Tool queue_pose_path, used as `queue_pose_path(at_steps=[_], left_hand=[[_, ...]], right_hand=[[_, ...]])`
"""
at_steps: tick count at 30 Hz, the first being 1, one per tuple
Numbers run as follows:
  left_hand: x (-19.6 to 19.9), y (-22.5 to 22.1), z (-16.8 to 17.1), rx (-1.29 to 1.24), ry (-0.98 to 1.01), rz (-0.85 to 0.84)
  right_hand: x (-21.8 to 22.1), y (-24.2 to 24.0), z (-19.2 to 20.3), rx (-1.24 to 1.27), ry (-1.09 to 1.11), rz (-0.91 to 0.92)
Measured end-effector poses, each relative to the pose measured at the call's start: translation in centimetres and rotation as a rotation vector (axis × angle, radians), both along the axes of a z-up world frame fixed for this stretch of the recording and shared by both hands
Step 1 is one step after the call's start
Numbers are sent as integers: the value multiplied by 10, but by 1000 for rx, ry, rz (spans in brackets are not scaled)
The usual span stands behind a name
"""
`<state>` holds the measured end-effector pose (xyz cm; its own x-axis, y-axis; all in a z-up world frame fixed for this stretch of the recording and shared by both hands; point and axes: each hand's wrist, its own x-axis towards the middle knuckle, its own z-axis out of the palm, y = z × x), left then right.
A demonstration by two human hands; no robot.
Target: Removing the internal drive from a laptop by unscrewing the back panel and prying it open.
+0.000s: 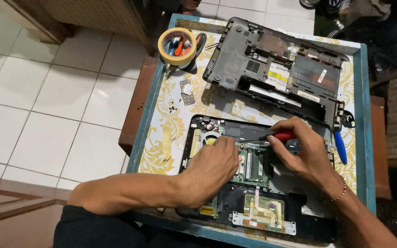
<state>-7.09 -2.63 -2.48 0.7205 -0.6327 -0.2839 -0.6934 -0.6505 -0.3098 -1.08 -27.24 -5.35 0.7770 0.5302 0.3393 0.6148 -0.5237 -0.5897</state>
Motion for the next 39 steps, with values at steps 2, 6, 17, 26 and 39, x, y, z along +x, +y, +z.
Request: queue_pose_path(at_steps=[2,6,17,26,39], left_hand=[[1,1,1,-10,21,-5],[10,5,-2,-53,123,7],[6,6,-9,-332,-122,-32],[15,7,10,-18,161,-115],[16,10,7,-26,180,-36]], right_hand=[[0,1,-4,11,-7,10],[0,4,-6,5,-13,23],[-1,5,-13,144,53,-118],[1,7,4,44,-20,-4],[1,8,5,57,39,-9]])
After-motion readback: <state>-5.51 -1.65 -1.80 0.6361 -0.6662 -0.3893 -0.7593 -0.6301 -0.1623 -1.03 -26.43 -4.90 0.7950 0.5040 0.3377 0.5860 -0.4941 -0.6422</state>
